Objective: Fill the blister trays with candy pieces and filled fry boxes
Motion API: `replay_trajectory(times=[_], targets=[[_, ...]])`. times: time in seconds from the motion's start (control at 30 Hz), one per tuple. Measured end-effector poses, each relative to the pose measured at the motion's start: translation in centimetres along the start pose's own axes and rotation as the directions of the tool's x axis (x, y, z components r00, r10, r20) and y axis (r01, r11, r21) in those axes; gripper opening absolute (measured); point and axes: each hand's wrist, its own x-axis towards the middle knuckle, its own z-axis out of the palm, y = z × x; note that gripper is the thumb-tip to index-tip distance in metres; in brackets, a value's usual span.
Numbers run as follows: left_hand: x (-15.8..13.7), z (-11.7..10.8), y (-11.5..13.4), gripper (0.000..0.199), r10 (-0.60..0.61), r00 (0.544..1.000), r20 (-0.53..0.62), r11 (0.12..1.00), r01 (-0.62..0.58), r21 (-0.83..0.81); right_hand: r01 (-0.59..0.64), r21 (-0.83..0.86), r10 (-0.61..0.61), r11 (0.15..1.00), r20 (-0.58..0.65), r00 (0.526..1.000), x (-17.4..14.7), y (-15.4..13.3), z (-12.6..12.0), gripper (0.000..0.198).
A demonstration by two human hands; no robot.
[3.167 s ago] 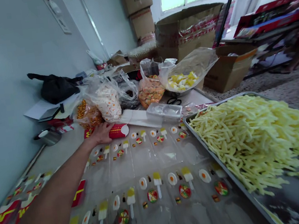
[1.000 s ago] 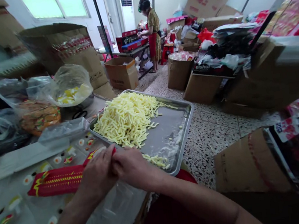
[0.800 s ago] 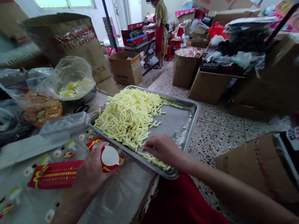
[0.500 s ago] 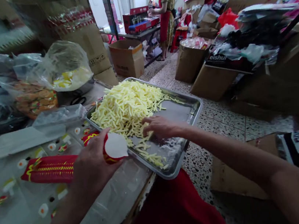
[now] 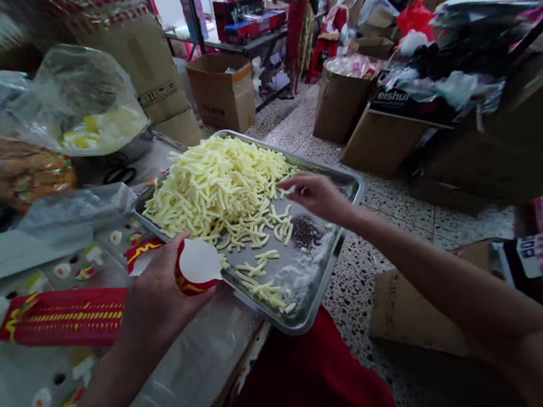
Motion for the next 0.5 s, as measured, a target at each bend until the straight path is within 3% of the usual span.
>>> replay_trajectory(times=[0.07,0.13,0.2,0.27,0.33,0.4,0.5], targets=[[-0.1,0.1,-0.5,0.082,-0.049,0.998,0.037,0.999,0.049,-0.018,-0.006,-0.043,0.006,0.999,-0.009,1.0,0.0,0.4,-1.5,0.023],[0.2,0.5,-0.3,0.082,-0.059,0.995,0.078,0.997,0.063,-0.044,0.09,-0.149,-0.057,0.985,0.213,0.975,-0.2,-0.1,-2.1,0.028],[0.9,1.1,0.6,0.084,-0.019,0.994,0.104,0.997,0.026,-0.073,0.25,-0.248,-0.115,0.936,0.457,0.882,-0.2,-1.0,-1.9,0.042],[1.6,1.6,1.6,0.085,0.044,0.993,0.109,0.996,-0.035,-0.086,0.378,-0.31,-0.128,0.872,0.601,0.789,0.3,-1.8,-1.4,0.051],[2.0,1.9,2.3,0.085,0.09,0.991,0.099,0.993,-0.082,-0.081,0.411,-0.358,-0.105,0.838,0.633,0.767,1.1,-2.2,-1.2,0.048],[2.0,2.0,2.5,0.085,0.101,0.99,0.096,0.993,-0.095,-0.074,0.404,-0.377,-0.099,0.833,0.617,0.78,1.9,-2.0,-1.3,0.04],[1.4,2.0,2.2,0.085,0.108,0.989,0.104,0.992,-0.1,-0.079,0.451,-0.348,-0.151,0.822,0.63,0.762,2.2,-1.6,-1.4,0.033]])
